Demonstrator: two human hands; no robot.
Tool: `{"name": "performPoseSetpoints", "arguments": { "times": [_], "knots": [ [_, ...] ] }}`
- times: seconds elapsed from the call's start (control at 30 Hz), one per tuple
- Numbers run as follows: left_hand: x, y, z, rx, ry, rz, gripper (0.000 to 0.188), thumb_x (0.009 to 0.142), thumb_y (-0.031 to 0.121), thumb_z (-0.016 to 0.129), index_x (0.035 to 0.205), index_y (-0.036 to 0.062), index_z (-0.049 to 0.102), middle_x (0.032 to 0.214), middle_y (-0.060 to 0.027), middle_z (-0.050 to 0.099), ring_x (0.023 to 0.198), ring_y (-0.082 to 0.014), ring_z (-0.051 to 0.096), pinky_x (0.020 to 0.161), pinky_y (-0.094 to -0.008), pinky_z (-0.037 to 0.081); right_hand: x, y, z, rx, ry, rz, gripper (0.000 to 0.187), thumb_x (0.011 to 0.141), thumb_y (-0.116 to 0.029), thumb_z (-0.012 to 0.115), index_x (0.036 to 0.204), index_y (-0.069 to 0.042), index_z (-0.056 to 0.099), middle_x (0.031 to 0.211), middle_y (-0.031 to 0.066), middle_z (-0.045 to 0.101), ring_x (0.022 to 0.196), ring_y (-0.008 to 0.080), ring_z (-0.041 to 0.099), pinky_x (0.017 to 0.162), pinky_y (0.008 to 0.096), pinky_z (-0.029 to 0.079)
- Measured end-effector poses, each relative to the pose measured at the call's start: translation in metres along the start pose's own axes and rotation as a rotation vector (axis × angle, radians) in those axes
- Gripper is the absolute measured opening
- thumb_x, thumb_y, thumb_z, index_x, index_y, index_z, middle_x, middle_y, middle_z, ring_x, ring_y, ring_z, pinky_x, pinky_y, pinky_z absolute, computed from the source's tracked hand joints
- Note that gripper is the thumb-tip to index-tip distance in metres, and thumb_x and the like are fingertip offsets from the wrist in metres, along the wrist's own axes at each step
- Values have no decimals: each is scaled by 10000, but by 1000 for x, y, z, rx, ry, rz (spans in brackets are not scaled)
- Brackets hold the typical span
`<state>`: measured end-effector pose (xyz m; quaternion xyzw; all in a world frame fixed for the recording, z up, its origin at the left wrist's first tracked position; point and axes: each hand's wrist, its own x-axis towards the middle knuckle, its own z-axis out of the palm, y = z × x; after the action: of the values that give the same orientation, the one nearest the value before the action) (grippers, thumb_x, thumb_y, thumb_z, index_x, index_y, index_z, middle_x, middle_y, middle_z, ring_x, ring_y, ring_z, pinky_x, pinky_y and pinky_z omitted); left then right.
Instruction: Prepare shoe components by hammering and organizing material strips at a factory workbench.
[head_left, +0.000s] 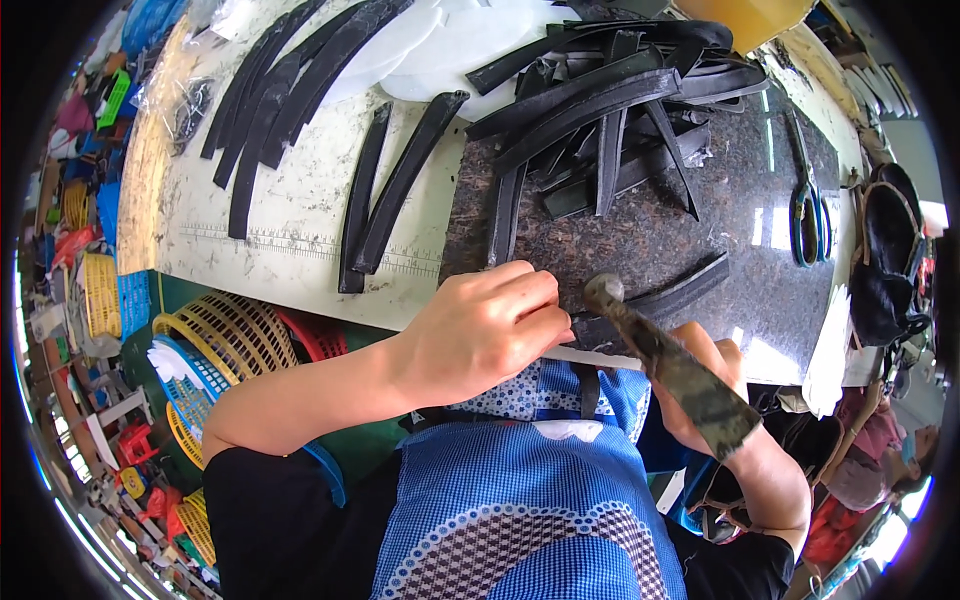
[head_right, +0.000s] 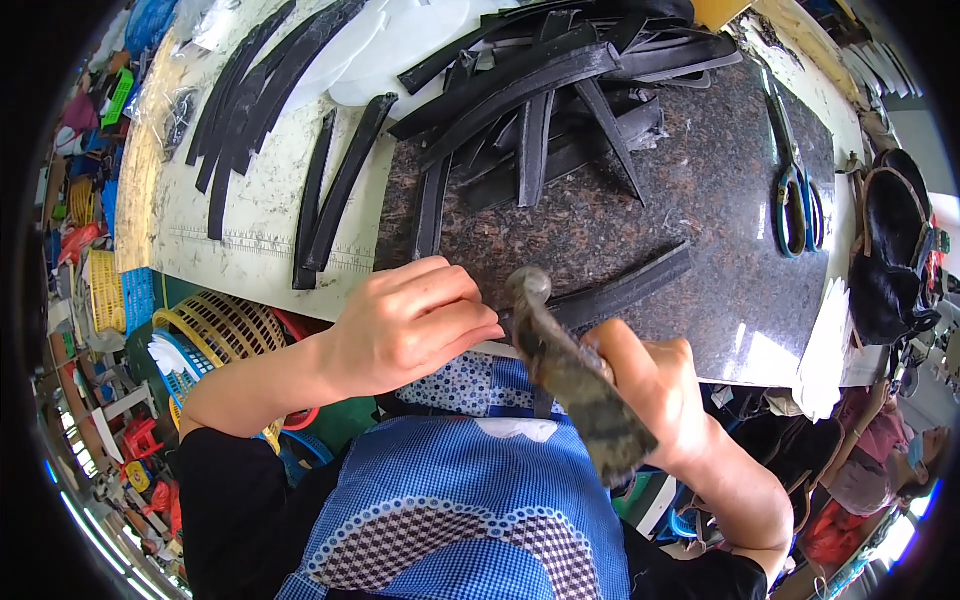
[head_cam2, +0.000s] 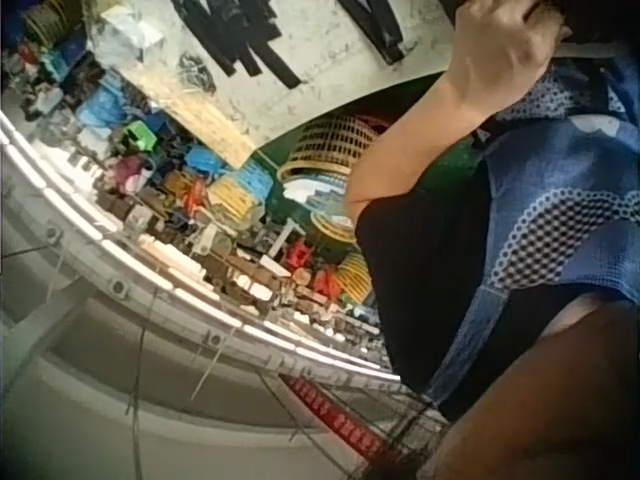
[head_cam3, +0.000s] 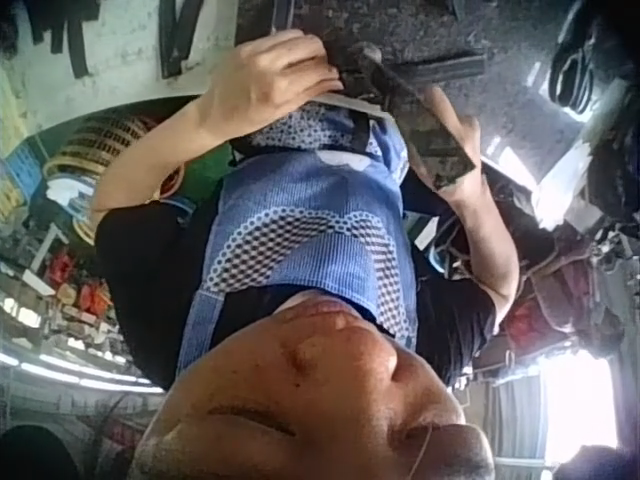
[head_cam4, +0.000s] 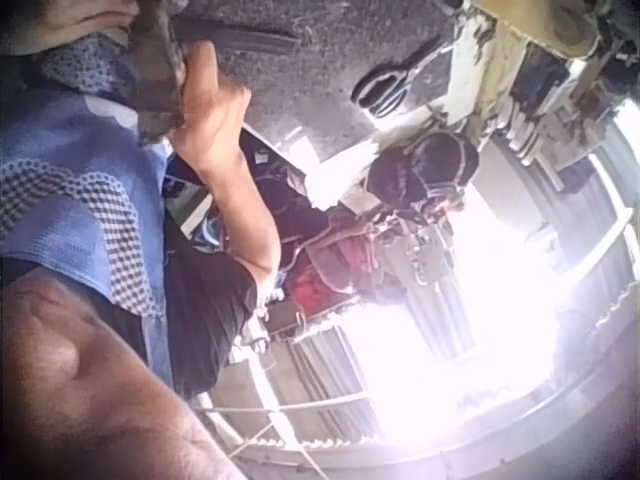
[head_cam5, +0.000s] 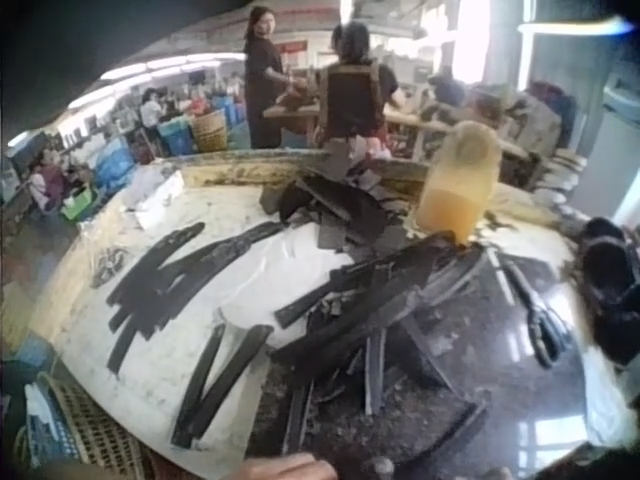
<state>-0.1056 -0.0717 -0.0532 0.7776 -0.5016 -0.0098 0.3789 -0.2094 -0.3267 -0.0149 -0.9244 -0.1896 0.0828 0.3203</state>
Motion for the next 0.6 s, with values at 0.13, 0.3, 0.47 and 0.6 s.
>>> {"name": "performPoseSetpoints", "arguments": {
  "times": [0.13, 0.3, 0.47, 0.6],
  "knots": [
    [-7, 5, 4, 37, 37, 1, 173, 723, 74, 836, 802, 25, 690, 783, -41, 597, 678, -192, 603, 551, -298, 505, 7, -8, 4, 117, 12, 76, 165, 809, -63, 693, 949, -28, 613, 707, 94, 565, 508, 260, 594, 443, 373, 440],
    [-16, 13, 10, 181, 102, 160, 126, 743, 179, 748, 823, 84, 728, 744, 22, 600, 613, -89, 560, 476, -232, 430, 20, -19, -6, 34, -39, -32, 198, 809, -73, 715, 891, -23, 543, 596, 103, 567, 492, 286, 630, 442, 393, 479],
    [-23, 12, 13, 242, -47, 92, 234, 783, 167, 676, 997, 96, 736, 747, 32, 580, 672, -111, 578, 549, -246, 476, 32, -12, -7, 87, 31, 19, 187, 828, -84, 699, 913, -25, 543, 627, 114, 594, 510, 302, 634, 464, 388, 485],
    [1, 16, 11, 180, 112, 101, 135, 697, 170, 747, 786, 103, 671, 787, -12, 533, 678, -166, 579, 517, -297, 472, 19, -4, 1, 75, 107, 8, 217, 823, -13, 690, 1014, 14, 590, 695, 166, 594, 581, 392, 622, 493, 392, 479]
  ]
}}
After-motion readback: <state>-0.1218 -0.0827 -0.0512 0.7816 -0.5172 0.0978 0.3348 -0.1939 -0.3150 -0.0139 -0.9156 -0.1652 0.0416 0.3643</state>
